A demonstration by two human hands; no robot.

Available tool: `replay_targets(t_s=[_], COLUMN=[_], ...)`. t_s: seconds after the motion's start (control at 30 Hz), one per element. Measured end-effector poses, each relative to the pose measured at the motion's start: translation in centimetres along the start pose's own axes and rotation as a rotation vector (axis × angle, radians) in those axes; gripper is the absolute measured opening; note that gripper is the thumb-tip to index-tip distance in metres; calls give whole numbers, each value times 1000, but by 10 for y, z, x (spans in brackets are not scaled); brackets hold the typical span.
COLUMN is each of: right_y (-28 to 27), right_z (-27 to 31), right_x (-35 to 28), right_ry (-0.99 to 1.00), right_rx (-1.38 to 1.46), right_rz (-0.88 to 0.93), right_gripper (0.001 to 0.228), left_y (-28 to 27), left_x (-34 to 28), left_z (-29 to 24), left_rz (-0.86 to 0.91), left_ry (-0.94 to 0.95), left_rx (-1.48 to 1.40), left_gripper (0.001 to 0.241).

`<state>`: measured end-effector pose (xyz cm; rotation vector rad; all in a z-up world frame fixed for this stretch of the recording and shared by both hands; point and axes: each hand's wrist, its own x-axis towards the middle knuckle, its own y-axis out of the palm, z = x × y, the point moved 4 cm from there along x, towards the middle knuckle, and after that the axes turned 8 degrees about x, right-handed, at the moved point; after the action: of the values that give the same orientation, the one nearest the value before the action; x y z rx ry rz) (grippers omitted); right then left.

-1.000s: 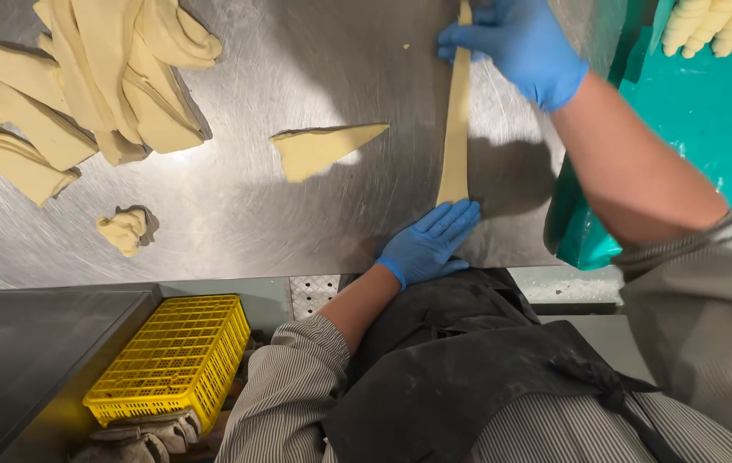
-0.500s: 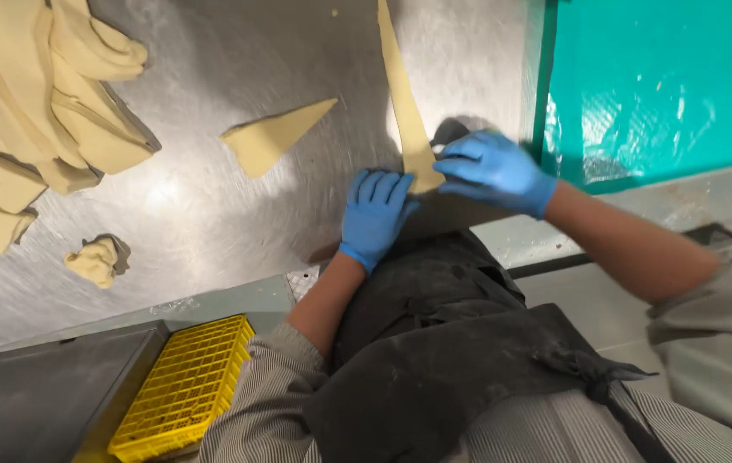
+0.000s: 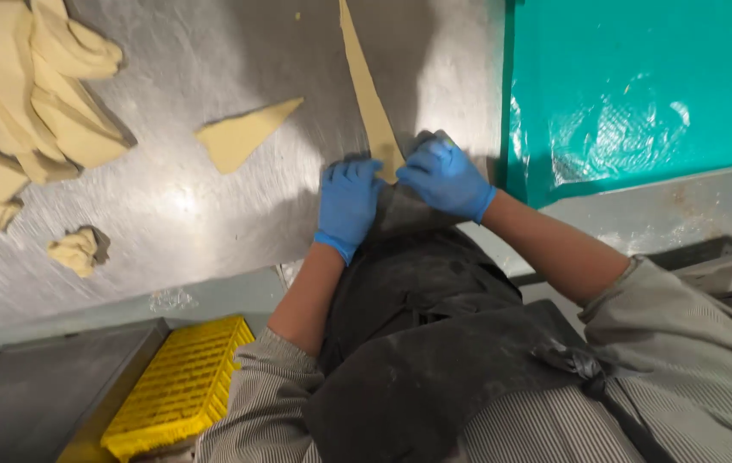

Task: Rolling triangular pieces of dough into croissant shapes and placing them on a tray.

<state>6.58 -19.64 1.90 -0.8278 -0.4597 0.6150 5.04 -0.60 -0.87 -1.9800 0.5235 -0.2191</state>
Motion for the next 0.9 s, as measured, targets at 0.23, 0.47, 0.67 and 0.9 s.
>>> replay_targets(t_s=[0.23,0.47,0.67,0.9], right_y=[16,15,22,13], right_z=[38,29,28,33], right_x=[-19,-9,-3,11], right_ry=[38,92,145,71], right_rx=[-63,-189,-116,-174], right_rz=[18,13,45,61], right_gripper=[49,55,58,56], left_y=[20,6,28,-17], left_x=[-35,-12,-22,-17], left_z=[-25,-13,-11,2], left_rz=[-8,58,37,-75], left_ry=[10,-23,119,-7], left_rx=[168,-67,26,-207], left_gripper=[57,58,60,63])
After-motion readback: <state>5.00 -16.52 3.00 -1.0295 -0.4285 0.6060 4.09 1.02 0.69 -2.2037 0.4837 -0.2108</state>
